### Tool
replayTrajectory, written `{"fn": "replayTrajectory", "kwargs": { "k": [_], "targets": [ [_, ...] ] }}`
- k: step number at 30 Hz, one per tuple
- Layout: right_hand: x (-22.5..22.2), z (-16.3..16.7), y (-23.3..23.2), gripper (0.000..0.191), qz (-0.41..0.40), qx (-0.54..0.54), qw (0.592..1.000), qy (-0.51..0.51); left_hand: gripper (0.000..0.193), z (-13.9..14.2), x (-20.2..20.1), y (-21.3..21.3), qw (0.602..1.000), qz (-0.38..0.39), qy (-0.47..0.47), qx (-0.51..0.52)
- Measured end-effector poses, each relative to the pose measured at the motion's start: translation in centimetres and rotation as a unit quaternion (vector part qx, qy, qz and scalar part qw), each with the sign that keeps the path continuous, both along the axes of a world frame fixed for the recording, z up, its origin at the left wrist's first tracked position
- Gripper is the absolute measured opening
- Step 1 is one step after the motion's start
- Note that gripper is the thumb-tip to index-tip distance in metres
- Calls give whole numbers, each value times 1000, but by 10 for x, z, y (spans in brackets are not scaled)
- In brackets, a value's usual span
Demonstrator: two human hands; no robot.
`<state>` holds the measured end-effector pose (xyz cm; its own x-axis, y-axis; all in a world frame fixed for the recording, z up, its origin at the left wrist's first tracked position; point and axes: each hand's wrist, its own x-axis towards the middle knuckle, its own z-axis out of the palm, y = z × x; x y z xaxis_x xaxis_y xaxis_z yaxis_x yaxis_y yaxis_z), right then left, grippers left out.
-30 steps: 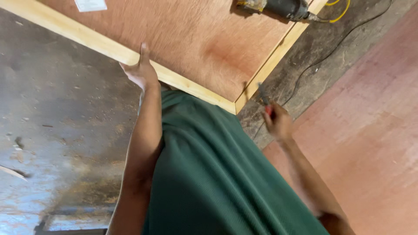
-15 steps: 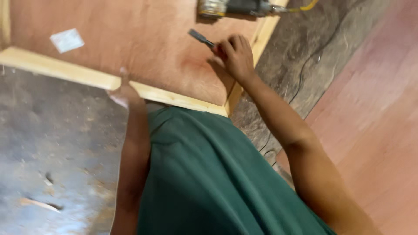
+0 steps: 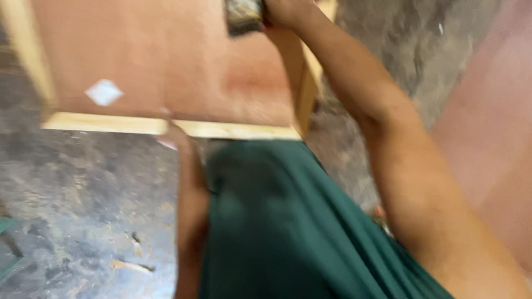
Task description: The person assembles wooden panels in a workshop. They align thin wood trim strips along the edges of plywood panels, drive nails with a pneumatic nail gun, use pliers to pull out misplaced nails, hammer loose nails, and sand a panel surface with a power sander before continuing to nail trim on another panel.
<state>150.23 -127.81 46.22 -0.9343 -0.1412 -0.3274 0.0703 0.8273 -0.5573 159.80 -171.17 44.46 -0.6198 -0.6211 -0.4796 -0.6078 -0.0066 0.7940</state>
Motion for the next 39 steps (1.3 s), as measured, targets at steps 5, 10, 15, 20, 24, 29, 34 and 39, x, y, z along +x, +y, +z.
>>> {"fn": "replayTrajectory", "kwargs": {
  "k": [5, 10, 15, 20, 24, 29, 34, 39],
  "targets": [
    [-22, 127, -61, 52, 13, 133, 991, 8, 72, -5, 0, -4, 993, -1, -30, -118],
    [-36, 215, -177, 15, -29, -99, 984, -147, 81, 25, -9, -6, 997, 65, -37, -32],
    [-60, 211, -301, 10, 23, -288, 917, -274, 78, 55, -5, -14, 994, 67, -88, 11],
    [-114, 185, -414, 18, -70, -324, 844, -421, 74, 52, -16, -22, 995, 45, -83, 8],
    [-144, 177, -459, 16, -108, -271, 849, -441, 80, 51, -25, -24, 990, 31, -126, 58],
    [-152, 172, -476, 14, -80, -264, 849, -450, 77, 66, -24, -31, 984, 29, -150, 96],
    [-150, 166, -479, 15, -58, -274, 848, -451, 79, 80, -29, -39, 984, 29, -141, 104],
    [-149, 162, -478, 15, -60, -264, 855, -442, 80, 83, -30, -42, 983, 39, -143, 111]
  ]
}}
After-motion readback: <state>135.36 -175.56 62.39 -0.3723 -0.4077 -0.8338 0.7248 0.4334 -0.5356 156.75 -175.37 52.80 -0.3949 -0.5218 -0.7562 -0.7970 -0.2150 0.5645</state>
